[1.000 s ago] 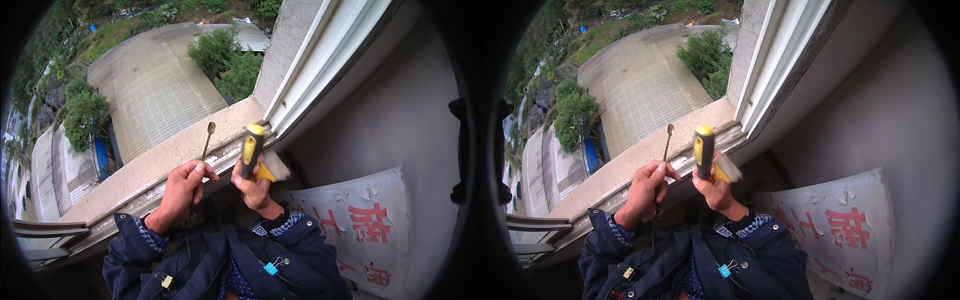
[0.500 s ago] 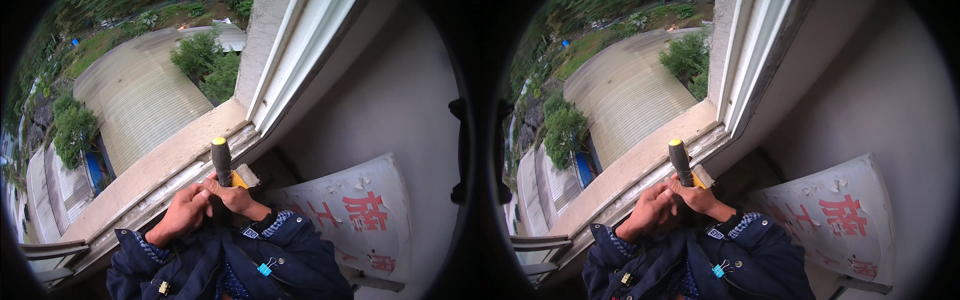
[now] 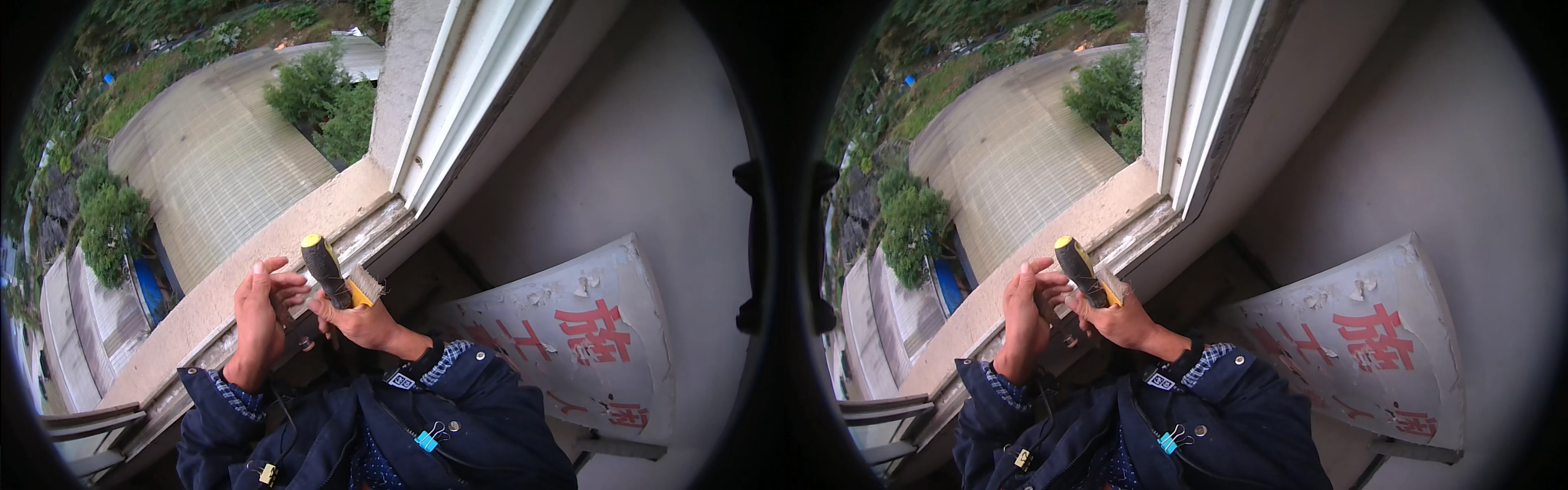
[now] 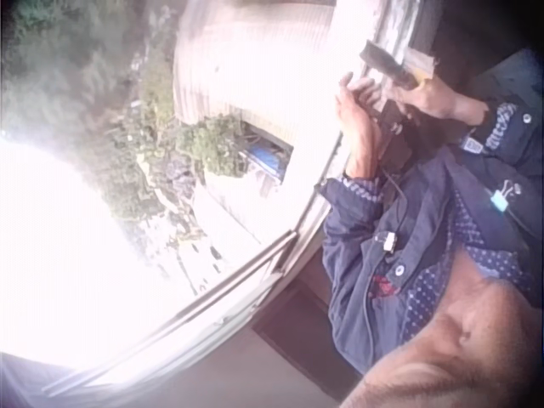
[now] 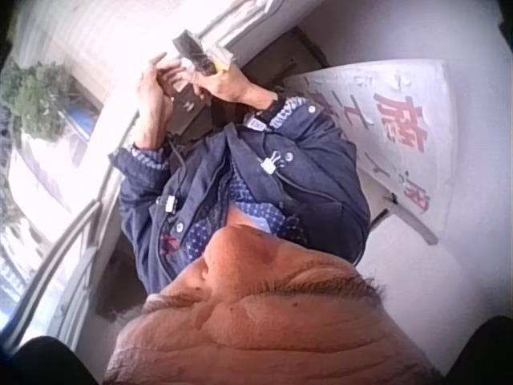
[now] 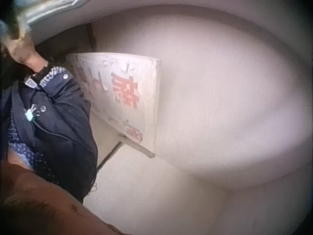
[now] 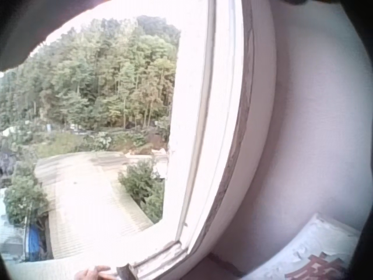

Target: The person scrapes and brushes the window frame and sill to remove debris and residue. They use a small scraper and a brush, alternating between scraping and brushing along the frame edges and corners.

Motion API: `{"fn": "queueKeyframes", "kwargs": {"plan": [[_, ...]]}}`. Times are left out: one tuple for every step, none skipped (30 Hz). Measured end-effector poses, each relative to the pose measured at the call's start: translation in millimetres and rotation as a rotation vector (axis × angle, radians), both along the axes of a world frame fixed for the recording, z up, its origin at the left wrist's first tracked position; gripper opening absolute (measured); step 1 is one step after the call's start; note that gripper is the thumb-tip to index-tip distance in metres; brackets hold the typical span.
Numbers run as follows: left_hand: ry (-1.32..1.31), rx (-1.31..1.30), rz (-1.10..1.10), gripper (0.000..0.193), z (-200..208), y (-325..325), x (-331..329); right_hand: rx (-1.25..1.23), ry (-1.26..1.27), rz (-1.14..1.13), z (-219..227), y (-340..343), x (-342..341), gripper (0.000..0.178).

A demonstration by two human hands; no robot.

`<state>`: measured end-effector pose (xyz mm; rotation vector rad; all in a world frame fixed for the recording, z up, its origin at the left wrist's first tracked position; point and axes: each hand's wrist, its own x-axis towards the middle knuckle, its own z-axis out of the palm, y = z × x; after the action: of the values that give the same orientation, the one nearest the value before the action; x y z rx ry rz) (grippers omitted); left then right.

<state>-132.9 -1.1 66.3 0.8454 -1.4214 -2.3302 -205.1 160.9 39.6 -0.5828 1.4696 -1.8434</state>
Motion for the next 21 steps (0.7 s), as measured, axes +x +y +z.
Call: {"fn": "queueKeyframes", "kwargs": {"plan": [[0.068,0.051,-0.026,0.047,-2,2,0,0.01,-0.019,0.0,1,-2,1,0.021],[0.089,0.098,-0.027,0.047,-3,6,-2,0.014,-0.033,0.007,1,-4,1,0.021],[0.151,0.153,-0.046,0.047,-3,7,-4,0.028,-0.041,0.013,2,-7,1,0.021],[0.181,0.243,-0.16,0.05,-1,5,-2,0.055,-0.038,0.06,3,-9,2,0.023],[0.148,0.195,-0.119,0.049,1,6,-2,0.027,-0.034,0.067,3,-11,3,0.022],[0.107,0.166,-0.074,0.048,1,11,-5,0.03,-0.038,0.066,3,-11,5,0.022],[0.081,0.16,-0.033,0.047,3,15,-7,0.046,-0.047,0.069,4,-11,6,0.021],[0.086,0.136,-0.057,0.043,6,17,-7,0.058,-0.051,0.073,4,-13,5,0.019],[0.054,0.105,-0.045,0.042,8,19,-9,0.047,-0.06,0.062,4,-14,6,0.017],[0.049,0.101,-0.033,0.042,9,22,-10,0.038,-0.07,0.049,3,-14,7,0.018],[0.082,0.113,-0.019,0.041,10,26,-11,0.023,-0.079,0.049,3,-15,8,0.022],[0.091,0.13,-0.029,0.043,10,27,-13,0.024,-0.089,0.038,2,-16,8,0.021],[0.047,0.105,-0.074,0.045,11,27,-13,0.005,-0.091,0.009,0,-16,7,0.019],[0.032,0.091,-0.126,0.046,12,26,-11,-0.012,-0.103,-0.014,-1,-16,7,0.018],[0.032,0.09,-0.17,0.048,12,24,-9,-0.032,-0.125,-0.03,-2,-17,6,0.016],[-0.06,0.019,-0.175,0.05,12,23,-9,-0.031,-0.201,-0.052,-3,-18,3,0.015],[-0.06,-0.091,-0.28,0.049,13,21,-5,-0.083,-0.169,-0.113,-4,-17,1,0.015],[-0.06,-0.203,-0.383,0.049,14,20,0,-0.102,-0.16,-0.163,-5,-15,-3,0.015],[-0.06,-0.314,-0.485,0.049,16,18,6,-0.095,-0.165,-0.211,-5,-14,-6,0.015],[-0.092,-0.291,-0.523,0.05,18,19,14,-0.097,-0.175,-0.264,-5,-12,-9,0.016],[-0.187,-0.464,-0.587,0.051,18,19,18,-0.08,-0.111,-0.273,-5,-11,-12,0.015]]}}
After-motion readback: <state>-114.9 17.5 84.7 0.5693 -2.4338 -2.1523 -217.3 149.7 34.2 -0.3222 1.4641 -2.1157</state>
